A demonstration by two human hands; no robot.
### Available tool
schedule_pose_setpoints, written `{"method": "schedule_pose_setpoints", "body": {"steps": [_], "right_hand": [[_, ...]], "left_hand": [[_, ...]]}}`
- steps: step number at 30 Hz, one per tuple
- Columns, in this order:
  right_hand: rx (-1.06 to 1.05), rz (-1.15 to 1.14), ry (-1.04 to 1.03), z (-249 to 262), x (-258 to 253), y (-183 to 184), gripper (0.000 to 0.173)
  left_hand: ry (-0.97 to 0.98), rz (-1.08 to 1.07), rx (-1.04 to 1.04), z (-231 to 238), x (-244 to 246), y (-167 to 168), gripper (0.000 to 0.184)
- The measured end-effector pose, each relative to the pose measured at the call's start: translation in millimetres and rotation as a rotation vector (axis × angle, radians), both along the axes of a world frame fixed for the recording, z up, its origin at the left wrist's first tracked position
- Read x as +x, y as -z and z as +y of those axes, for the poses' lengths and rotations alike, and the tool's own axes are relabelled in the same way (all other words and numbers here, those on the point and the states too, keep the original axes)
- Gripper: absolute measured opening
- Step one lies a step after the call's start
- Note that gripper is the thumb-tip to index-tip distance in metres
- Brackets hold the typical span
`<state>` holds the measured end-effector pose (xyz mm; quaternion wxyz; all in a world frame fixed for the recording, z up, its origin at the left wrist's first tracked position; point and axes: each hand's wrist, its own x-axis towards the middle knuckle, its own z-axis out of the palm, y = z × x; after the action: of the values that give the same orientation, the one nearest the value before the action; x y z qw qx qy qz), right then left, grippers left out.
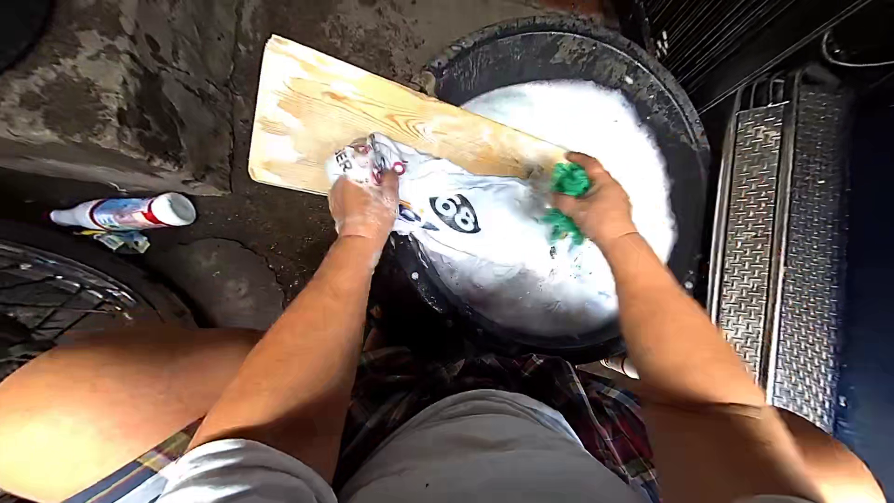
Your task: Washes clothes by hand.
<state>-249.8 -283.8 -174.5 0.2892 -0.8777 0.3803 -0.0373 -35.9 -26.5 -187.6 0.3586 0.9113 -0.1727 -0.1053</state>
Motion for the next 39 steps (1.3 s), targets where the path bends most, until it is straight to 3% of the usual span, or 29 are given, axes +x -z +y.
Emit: {"method": "schedule_pose_setpoints", "body": {"steps": [2,4,5,8,11,13,16,18,21,24,26,29,32,35,39], "right_hand": [[-0.008,-0.161,-0.064,52.0,42.7,35.1,0.069],[-0.034,-0.142,-0.155,98.2,75.8,62.4,0.062],[-0.043,-0.12,-0.176,106.4,85.1,73.0,0.055],[-0.043,-0.087,-0.044,51.0,49.5,103.7,0.044],[0.039,0.112,0.378,-40.3,-12.2,113.9,0.048],[0.035,0.046,0.465,-40.2,-11.1,113.2,0.048],[0.04,-0.322,0.157,51.2,64.0,102.8,0.047],[-0.016,-0.324,-0.051,105.8,111.0,90.3,0.042],[-0.079,-0.245,-0.088,82.8,101.8,98.2,0.041],[-0.061,-0.043,0.23,2.9,55.3,105.6,0.043],[-0.027,-0.012,0.383,-19.1,51.1,104.6,0.046],[-0.013,-0.302,0.15,52.4,101.8,91.7,0.042],[-0.057,-0.332,-0.093,128.2,145.6,81.2,0.04],[-0.161,-0.212,-0.073,79.6,113.8,92.7,0.042],[-0.163,0.093,0.384,-23.9,52.7,103.2,0.047]], "left_hand": [[0.037,-0.133,0.271,-7.0,-11.1,14.5,0.076],[0.099,-0.243,0.349,-9.0,-18.3,39.1,0.095],[0.096,-0.295,0.354,-7.3,-16.5,52.5,0.094],[0.041,-0.429,0.255,-1.4,-14.9,86.4,0.071],[0.005,-0.464,0.141,-7.9,-11.8,96.8,0.067],[-0.004,-0.473,0.171,-8.5,-12.6,98.6,0.066],[-0.009,-0.521,0.19,-9.9,-11.6,98.2,0.065],[-0.002,-0.544,0.209,-11.4,-10.3,97.2,0.061],[0.024,-0.566,0.171,-10.7,-14.0,97.4,0.059],[0.01,-0.579,0.116,-11.4,-10.5,100.9,0.062],[-0.019,-0.532,0.137,-11.8,-8.8,101.9,0.065],[-0.017,-0.517,0.154,-12.8,-9.2,100.6,0.063],[0.043,-0.539,0.235,-10.5,-12.0,96.0,0.054],[0.032,-0.572,0.135,-9.2,-13.5,98.0,0.056],[0.01,-0.564,0.137,-11.1,-10.4,99.8,0.055]]}}
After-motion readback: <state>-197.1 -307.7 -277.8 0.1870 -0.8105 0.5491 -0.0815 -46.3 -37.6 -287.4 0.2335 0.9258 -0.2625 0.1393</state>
